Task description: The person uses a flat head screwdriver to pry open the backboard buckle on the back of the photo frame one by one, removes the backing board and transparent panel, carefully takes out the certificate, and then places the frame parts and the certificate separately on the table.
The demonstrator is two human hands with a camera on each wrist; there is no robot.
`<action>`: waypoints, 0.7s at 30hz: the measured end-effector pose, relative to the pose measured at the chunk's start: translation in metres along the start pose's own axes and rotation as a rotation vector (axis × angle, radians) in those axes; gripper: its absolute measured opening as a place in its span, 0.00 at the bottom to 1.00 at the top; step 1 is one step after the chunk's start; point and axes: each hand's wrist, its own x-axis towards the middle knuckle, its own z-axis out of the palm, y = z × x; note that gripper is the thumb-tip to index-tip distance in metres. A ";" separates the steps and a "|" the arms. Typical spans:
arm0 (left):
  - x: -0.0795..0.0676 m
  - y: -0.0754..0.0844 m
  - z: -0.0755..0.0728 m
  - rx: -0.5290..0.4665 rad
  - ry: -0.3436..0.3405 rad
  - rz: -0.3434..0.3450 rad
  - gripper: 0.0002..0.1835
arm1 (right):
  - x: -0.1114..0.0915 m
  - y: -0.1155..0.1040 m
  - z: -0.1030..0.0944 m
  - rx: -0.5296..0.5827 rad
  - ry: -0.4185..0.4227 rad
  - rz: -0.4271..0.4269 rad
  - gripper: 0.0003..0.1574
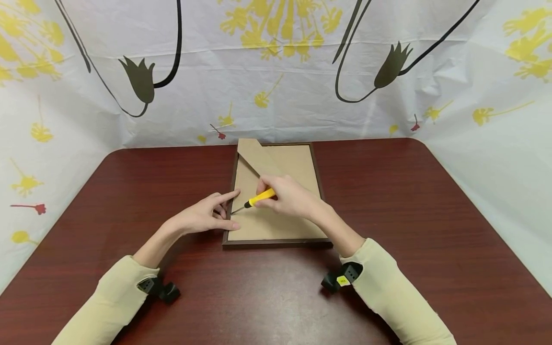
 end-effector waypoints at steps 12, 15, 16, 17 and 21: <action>-0.004 0.000 -0.006 0.009 -0.021 0.038 0.46 | -0.021 0.014 -0.011 0.139 0.107 0.068 0.10; -0.005 0.001 -0.008 -0.008 -0.021 0.035 0.42 | -0.028 0.019 -0.013 0.173 0.132 0.094 0.10; -0.005 0.001 -0.009 -0.012 -0.021 0.036 0.40 | -0.030 0.021 -0.014 0.183 0.139 0.099 0.10; -0.005 0.002 -0.009 -0.020 -0.022 0.039 0.39 | -0.032 0.022 -0.014 0.191 0.145 0.105 0.10; -0.003 0.001 -0.009 -0.050 -0.007 0.034 0.36 | -0.040 0.028 -0.017 0.196 0.177 0.131 0.11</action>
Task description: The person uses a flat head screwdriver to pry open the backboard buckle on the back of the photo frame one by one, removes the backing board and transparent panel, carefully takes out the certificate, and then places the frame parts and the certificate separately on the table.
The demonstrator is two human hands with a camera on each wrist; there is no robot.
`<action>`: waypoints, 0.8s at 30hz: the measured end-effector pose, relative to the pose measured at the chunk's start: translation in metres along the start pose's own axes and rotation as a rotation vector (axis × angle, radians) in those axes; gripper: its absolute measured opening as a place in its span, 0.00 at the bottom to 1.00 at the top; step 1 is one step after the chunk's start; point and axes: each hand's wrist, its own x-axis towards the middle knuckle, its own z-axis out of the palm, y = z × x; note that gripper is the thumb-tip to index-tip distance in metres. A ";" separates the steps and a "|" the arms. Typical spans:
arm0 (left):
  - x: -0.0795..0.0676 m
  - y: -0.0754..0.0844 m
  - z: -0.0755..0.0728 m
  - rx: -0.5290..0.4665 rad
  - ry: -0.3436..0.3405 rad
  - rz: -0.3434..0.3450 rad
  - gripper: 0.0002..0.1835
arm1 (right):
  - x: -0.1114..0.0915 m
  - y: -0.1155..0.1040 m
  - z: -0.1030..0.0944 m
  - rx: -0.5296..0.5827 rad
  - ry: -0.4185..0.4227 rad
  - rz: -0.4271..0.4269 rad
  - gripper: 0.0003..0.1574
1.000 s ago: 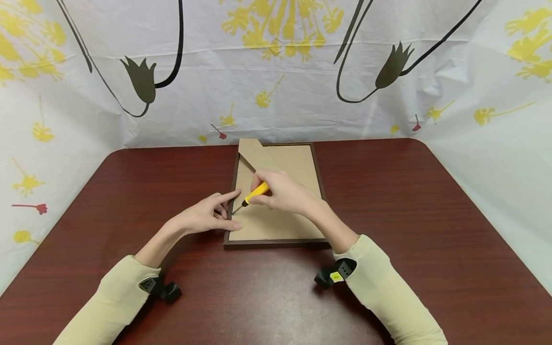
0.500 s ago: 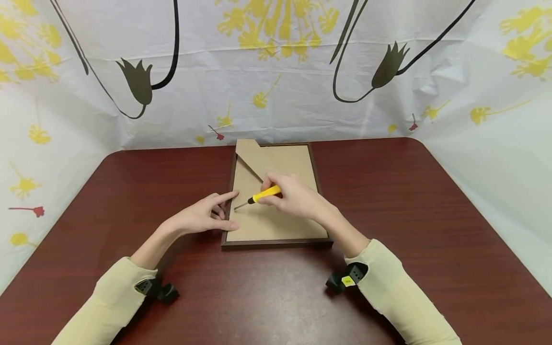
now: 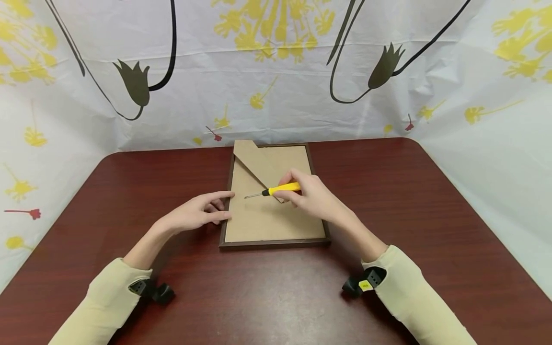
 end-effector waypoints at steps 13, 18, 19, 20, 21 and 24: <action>0.010 0.000 -0.002 -0.036 0.133 -0.045 0.30 | -0.023 0.018 -0.009 -0.024 0.015 0.075 0.10; 0.017 0.000 -0.003 -0.038 0.158 -0.048 0.22 | -0.032 0.024 -0.012 0.021 -0.032 0.089 0.09; 0.018 0.000 -0.003 -0.034 0.158 -0.045 0.21 | -0.034 0.026 -0.013 0.033 -0.043 0.091 0.09; 0.020 -0.001 -0.003 -0.032 0.160 -0.045 0.19 | -0.036 0.027 -0.013 0.042 -0.054 0.093 0.09; 0.021 -0.001 -0.004 -0.031 0.159 -0.043 0.18 | -0.038 0.029 -0.014 0.050 -0.064 0.095 0.09; 0.026 -0.001 -0.004 -0.017 0.158 -0.039 0.14 | -0.042 0.035 -0.015 0.077 -0.091 0.094 0.10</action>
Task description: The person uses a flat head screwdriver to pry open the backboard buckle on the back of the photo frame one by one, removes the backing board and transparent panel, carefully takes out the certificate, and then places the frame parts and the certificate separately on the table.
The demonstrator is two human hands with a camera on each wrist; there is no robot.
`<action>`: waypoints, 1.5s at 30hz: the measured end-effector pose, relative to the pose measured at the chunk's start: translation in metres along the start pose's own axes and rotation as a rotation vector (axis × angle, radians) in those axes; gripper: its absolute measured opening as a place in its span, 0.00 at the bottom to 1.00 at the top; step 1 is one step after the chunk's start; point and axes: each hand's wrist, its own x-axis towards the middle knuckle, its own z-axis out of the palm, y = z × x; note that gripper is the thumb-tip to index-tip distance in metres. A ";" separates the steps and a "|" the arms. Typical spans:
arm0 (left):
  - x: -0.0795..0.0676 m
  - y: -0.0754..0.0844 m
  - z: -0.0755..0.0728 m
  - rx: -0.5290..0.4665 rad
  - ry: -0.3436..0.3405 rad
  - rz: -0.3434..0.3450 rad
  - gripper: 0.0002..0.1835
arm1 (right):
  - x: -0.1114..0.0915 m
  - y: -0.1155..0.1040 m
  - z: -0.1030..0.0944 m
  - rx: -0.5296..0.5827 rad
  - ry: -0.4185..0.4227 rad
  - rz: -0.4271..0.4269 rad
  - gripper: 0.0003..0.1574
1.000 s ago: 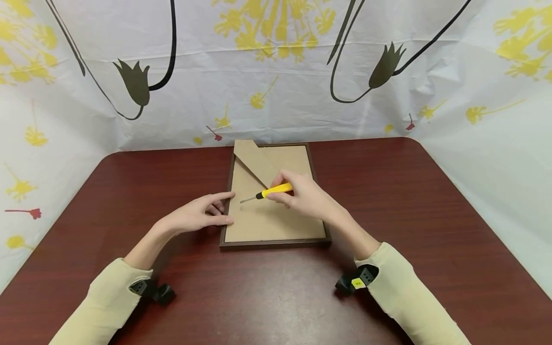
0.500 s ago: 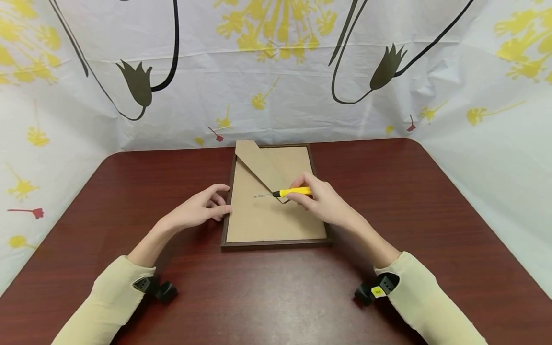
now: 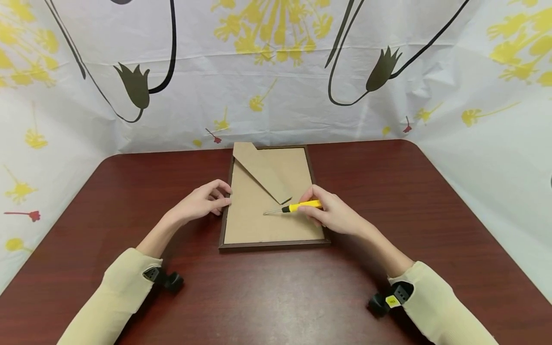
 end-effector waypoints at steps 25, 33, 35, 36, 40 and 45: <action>0.001 -0.002 0.002 -0.048 -0.021 -0.035 0.02 | 0.005 0.018 -0.015 0.020 -0.159 0.043 0.09; -0.018 0.009 0.013 -0.029 -0.055 -0.048 0.05 | 0.017 0.030 -0.033 -0.010 -0.183 0.033 0.09; -0.023 0.012 0.016 -0.026 -0.068 -0.062 0.06 | 0.021 0.033 -0.035 -0.022 -0.179 0.037 0.09; -0.024 0.013 0.017 -0.026 -0.075 -0.069 0.06 | 0.023 0.033 -0.036 -0.029 -0.176 0.039 0.09; -0.029 0.016 0.018 -0.010 -0.081 -0.089 0.07 | 0.027 0.035 -0.038 -0.034 -0.168 0.052 0.09; -0.030 0.012 0.014 0.035 -0.027 -0.089 0.07 | 0.028 0.031 -0.036 -0.020 -0.151 0.067 0.10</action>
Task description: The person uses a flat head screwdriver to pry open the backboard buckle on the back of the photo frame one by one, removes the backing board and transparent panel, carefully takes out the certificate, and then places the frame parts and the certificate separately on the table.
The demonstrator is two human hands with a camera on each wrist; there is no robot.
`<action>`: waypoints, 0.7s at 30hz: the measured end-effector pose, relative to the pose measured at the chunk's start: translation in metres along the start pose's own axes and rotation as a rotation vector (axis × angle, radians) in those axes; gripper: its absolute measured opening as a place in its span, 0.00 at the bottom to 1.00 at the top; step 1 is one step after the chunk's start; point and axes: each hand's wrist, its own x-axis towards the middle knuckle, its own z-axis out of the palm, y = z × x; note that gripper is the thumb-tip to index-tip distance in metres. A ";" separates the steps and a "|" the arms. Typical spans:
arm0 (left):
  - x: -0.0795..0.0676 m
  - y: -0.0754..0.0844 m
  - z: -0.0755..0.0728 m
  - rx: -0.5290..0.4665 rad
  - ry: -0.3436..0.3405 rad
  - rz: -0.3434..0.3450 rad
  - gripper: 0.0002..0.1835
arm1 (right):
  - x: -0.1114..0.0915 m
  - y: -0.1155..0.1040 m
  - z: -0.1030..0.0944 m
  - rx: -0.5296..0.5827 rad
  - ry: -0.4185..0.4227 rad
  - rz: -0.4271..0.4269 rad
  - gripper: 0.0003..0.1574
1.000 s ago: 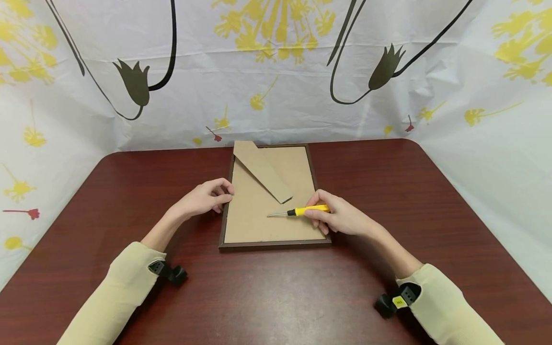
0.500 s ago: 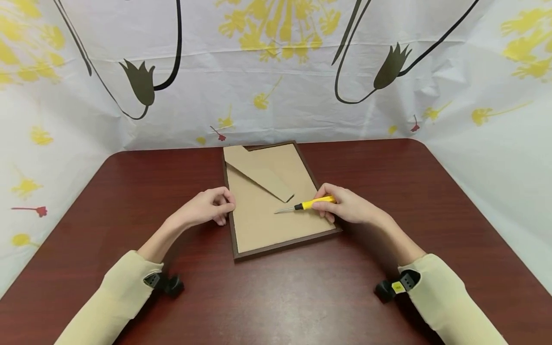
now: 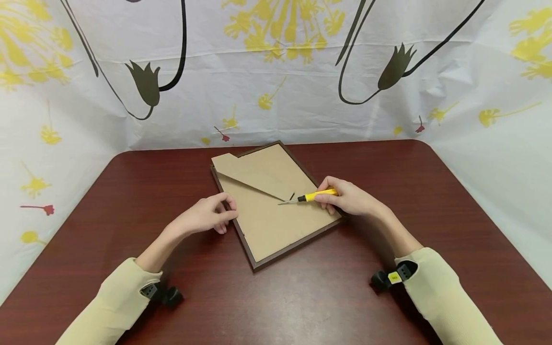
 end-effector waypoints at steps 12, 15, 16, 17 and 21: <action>0.021 -0.013 -0.015 -0.022 0.143 0.007 0.07 | -0.020 -0.012 0.006 0.028 0.024 0.040 0.11; 0.028 -0.016 -0.019 -0.043 0.162 -0.017 0.07 | -0.023 -0.012 0.008 0.052 0.022 0.046 0.10; 0.030 -0.017 -0.020 -0.050 0.167 -0.026 0.07 | -0.024 -0.012 0.009 0.063 0.021 0.054 0.10; 0.032 -0.018 -0.021 -0.057 0.172 -0.033 0.07 | -0.025 -0.012 0.010 0.077 0.022 0.060 0.11; 0.038 -0.020 -0.025 -0.070 0.184 -0.048 0.08 | -0.028 -0.013 0.012 0.120 0.019 0.087 0.13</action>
